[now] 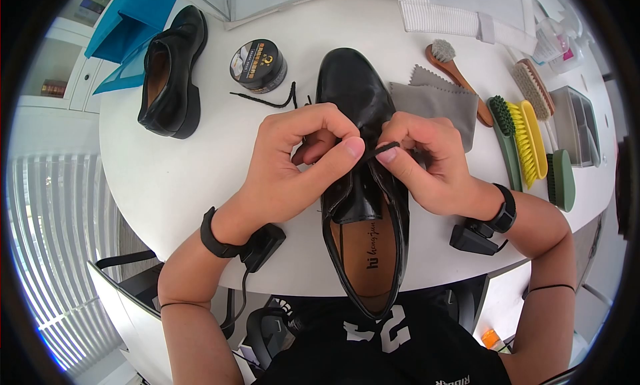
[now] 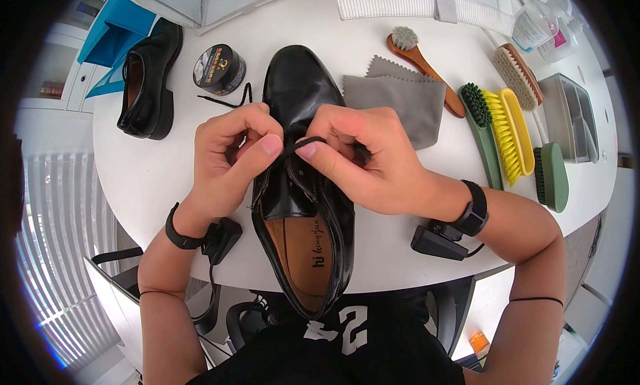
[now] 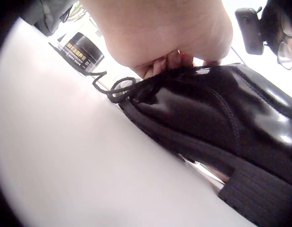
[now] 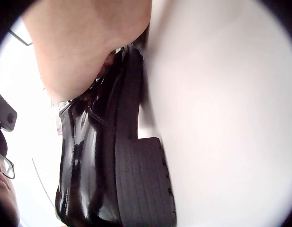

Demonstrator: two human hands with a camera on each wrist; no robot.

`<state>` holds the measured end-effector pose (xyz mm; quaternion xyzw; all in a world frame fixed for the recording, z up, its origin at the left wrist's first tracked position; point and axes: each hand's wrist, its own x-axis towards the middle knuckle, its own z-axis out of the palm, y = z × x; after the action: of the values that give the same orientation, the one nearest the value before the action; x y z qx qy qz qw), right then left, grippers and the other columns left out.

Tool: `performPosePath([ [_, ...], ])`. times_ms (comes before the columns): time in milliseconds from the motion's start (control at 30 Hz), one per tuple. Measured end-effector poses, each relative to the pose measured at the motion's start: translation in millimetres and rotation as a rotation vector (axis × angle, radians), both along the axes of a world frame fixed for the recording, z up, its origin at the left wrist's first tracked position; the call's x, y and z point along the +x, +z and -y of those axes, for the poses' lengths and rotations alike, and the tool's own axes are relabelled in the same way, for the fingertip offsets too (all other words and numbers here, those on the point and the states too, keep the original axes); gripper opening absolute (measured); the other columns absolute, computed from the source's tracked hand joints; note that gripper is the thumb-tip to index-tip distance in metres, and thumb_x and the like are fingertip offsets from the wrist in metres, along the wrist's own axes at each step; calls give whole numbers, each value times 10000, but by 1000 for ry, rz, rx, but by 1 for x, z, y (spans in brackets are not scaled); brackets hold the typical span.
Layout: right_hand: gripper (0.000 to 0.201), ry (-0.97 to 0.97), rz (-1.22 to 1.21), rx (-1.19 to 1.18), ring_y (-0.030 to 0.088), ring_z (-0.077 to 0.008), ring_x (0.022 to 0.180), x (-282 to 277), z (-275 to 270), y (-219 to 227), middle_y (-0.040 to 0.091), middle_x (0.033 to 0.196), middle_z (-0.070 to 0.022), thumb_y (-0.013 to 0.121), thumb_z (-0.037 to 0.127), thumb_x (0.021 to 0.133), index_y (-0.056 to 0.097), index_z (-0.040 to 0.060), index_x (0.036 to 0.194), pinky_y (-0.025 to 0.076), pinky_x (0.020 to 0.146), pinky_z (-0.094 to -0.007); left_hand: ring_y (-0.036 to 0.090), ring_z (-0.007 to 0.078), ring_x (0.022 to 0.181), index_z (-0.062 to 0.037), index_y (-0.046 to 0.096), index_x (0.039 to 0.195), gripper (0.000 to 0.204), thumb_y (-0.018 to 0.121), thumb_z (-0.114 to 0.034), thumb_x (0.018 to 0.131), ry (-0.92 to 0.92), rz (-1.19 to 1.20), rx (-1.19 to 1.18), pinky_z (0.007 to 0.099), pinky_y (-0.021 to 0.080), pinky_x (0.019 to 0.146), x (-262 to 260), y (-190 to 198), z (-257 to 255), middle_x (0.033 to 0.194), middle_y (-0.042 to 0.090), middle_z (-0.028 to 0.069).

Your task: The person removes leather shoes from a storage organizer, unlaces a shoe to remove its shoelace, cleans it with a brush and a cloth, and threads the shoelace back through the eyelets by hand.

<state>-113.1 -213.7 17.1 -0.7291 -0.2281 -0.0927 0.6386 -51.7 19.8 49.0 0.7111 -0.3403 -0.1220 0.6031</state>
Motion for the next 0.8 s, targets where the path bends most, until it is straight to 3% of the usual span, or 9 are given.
performPosePath([
  [600, 147, 7, -18, -31, 366, -82, 543, -1, 2, 5, 475, 637, 13, 736, 56, 1039, 653, 18, 924, 287, 514, -300, 382, 25, 620, -51, 730, 920, 110, 773, -114, 998, -5, 3, -9, 239, 284, 581, 0, -1, 0, 705, 539, -72],
  [667, 103, 50, -63, -123, 470, -104, 614, -2, 6, 9, 601, 748, -28, 684, 17, 1043, 648, 9, 946, 361, 578, -291, 378, 25, 619, -53, 731, 914, 114, 777, -121, 994, 8, -9, -10, 237, 283, 582, 0, -1, 0, 698, 531, -71],
  [800, 104, 51, -77, -100, 452, -92, 609, -2, 5, 8, 597, 743, -16, 682, 22, 1050, 649, 17, 952, 346, 570, -285, 371, 25, 619, -58, 731, 907, 116, 777, -127, 988, 15, 6, -20, 236, 277, 582, 0, -4, 1, 691, 523, -75],
])
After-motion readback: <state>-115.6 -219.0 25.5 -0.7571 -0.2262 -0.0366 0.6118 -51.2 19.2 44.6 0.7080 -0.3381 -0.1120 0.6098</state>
